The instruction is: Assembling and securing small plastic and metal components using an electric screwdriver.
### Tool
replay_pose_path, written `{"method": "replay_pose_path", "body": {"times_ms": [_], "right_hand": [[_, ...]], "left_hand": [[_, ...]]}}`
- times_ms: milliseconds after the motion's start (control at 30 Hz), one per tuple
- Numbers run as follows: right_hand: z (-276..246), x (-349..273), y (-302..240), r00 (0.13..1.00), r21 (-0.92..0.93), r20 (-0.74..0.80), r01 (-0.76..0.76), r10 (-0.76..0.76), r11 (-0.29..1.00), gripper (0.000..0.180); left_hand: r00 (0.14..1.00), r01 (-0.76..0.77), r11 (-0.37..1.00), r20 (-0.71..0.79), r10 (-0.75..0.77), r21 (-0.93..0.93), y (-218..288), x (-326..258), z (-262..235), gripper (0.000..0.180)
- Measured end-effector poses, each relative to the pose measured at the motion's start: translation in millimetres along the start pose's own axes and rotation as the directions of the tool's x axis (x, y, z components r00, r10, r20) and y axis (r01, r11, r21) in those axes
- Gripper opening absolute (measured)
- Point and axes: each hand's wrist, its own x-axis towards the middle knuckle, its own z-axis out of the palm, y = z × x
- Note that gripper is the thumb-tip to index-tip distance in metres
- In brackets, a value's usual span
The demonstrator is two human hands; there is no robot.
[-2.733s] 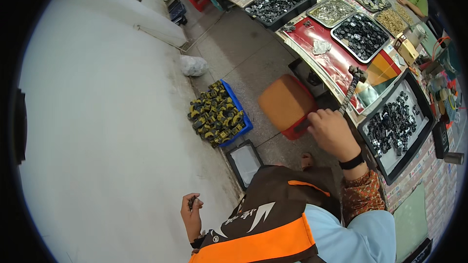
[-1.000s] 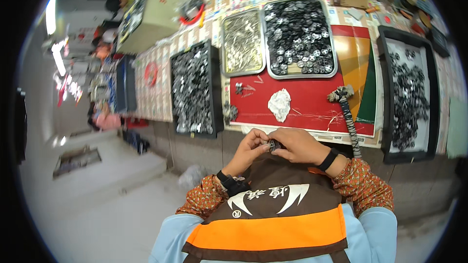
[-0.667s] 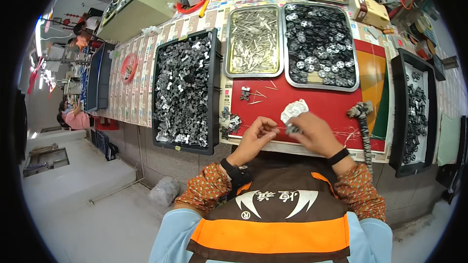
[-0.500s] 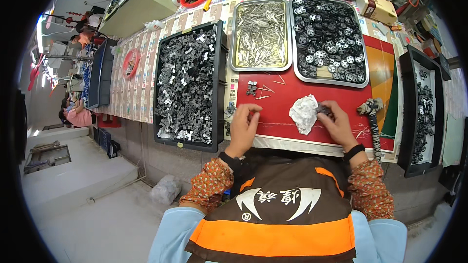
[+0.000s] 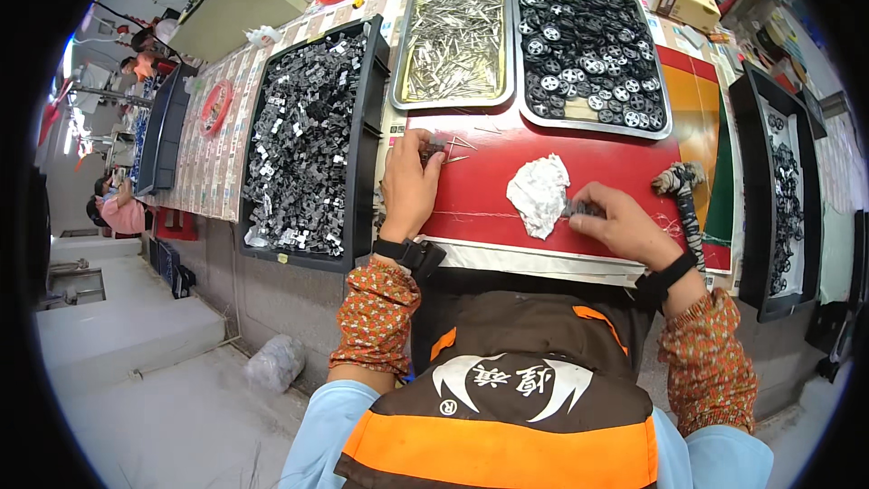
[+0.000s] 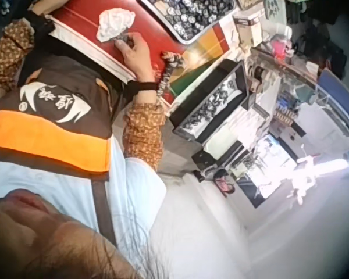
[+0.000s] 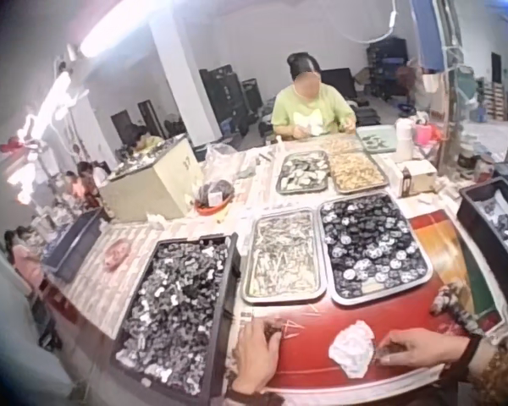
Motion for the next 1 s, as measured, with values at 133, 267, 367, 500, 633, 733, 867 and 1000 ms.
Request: {"method": "replay_pose_path", "body": {"times_ms": [133,267,367,500,633,733,867,1000], "right_hand": [[14.9,-48.2,-37.7,0.962,-0.389,-0.061,0.224,-0.268,0.893,0.029],[40.6,-81.4,3.3,0.983,0.520,-0.172,0.031,0.069,0.854,0.032],[60.3,-88.5,40.6,0.968,0.549,-0.249,0.114,0.032,0.828,0.033],[46.5,-82.5,12.3,0.979,0.667,-0.198,0.098,0.048,0.738,0.033],[49.9,-70.3,-14.9,0.967,0.485,-0.203,0.236,-0.154,0.842,0.034],[49.8,-65.7,-11.0,0.932,0.253,-0.195,0.349,-0.306,0.902,0.036],[45.5,-64.1,-10.0,0.979,0.588,-0.165,0.195,-0.120,0.785,0.038],[42.4,-57.6,-11.9,0.998,0.725,-0.048,0.009,0.037,0.688,0.037]], "left_hand": [[0.997,-0.071,0.997,-0.023,0.072,0.038,7.5,-7.5,-9.9,0.022],[0.996,-0.021,0.885,-0.086,-0.022,-0.466,41.0,-37.9,-11.9,0.022],[0.906,0.414,0.365,0.415,-0.079,-0.834,63.7,-82.3,-9.8,0.028],[0.742,0.670,0.055,0.664,-0.094,-0.740,79.3,-130.9,7.5,0.031],[0.705,0.705,-0.034,0.705,-0.080,-0.709,99.3,-150.2,10.7,0.027],[0.713,0.698,-0.026,0.698,-0.073,-0.716,114.5,-150.2,3.7,0.027],[0.717,0.697,0.092,0.687,-0.119,-0.711,118.2,-144.4,-2.4,0.028],[0.713,0.701,0.117,0.689,-0.131,-0.704,117.3,-133.6,-2.0,0.026]]}}
